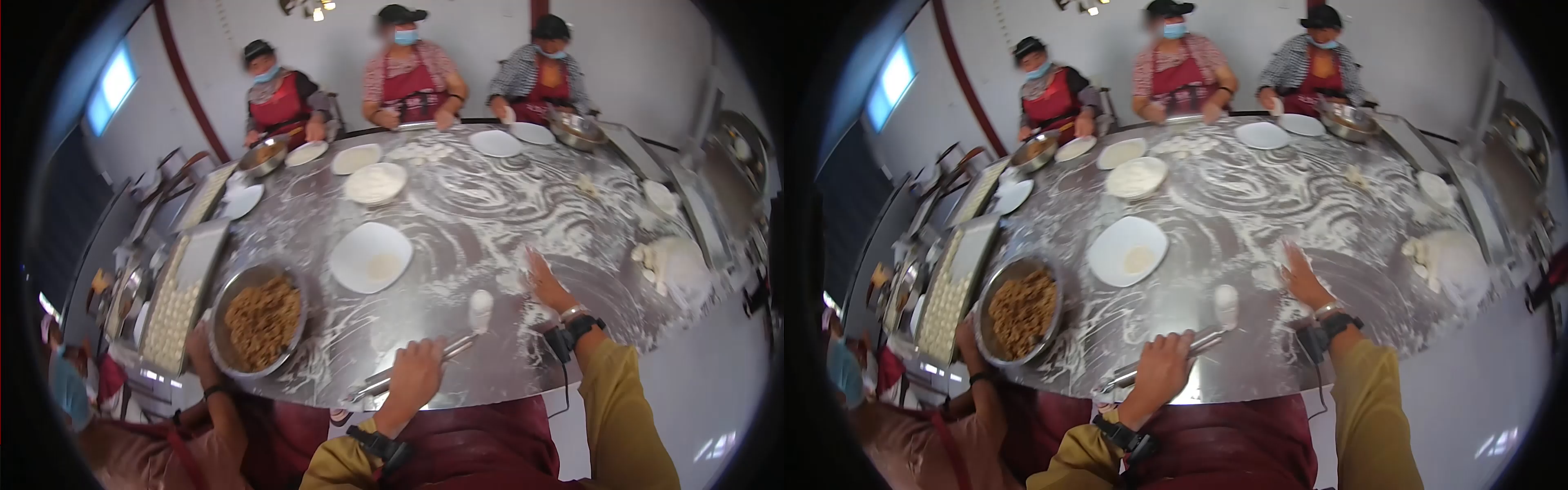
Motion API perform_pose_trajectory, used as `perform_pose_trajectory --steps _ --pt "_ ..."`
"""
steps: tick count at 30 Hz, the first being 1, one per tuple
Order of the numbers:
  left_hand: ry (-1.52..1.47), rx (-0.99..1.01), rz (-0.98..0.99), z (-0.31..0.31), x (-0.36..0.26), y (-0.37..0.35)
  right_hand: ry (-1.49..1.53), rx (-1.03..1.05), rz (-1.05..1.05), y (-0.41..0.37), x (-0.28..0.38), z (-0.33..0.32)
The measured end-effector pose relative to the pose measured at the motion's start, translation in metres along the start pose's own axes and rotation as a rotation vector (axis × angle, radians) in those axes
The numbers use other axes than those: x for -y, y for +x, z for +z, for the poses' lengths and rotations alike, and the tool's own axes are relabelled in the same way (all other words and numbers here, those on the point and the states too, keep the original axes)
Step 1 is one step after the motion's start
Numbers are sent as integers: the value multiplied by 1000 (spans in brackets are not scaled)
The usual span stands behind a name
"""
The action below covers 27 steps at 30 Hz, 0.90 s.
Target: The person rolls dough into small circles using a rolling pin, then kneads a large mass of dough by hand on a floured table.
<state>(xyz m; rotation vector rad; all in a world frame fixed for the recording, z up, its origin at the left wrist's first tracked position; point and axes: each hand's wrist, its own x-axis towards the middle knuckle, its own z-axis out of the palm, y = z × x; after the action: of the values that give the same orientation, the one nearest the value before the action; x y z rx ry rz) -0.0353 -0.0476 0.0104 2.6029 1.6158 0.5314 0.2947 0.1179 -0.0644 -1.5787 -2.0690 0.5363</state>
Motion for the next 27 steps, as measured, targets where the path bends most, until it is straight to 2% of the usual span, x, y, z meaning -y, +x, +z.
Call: perform_pose_trajectory --steps 1,6,8,10,13,16,18,20,21,22,24,27 --pt "-18 11 5 0 2 -1 123 -1 -118 1 14 2" --pt "-96 122 55 12 20 -1 -196 76 -205 -57 93 -36" --pt "-122 159 46 7 21 1 -308 151 -299 -84 99 -45" --pt "-152 195 47 5 22 3 -173 281 -317 -108 118 -48" --pt "-154 195 36 5 21 2 -511 453 -415 -116 107 -36" --pt "-248 194 9 10 22 2 -552 48 -73 -101 77 -36" --pt "-243 178 3 12 25 3 -667 -112 -71 -96 42 -36" --pt "-256 167 -20 15 23 -1 -575 16 40 -96 74 -55" --pt "-270 155 -26 13 22 0 -518 9 36 -100 69 -56" --pt "-261 230 -29 5 21 3 -466 2 39 -110 55 -53" --pt "-271 201 -41 1 20 3 -423 -57 100 -131 27 -47" --pt "-264 213 -31 3 21 5 -185 -239 169 -162 -5 -41"
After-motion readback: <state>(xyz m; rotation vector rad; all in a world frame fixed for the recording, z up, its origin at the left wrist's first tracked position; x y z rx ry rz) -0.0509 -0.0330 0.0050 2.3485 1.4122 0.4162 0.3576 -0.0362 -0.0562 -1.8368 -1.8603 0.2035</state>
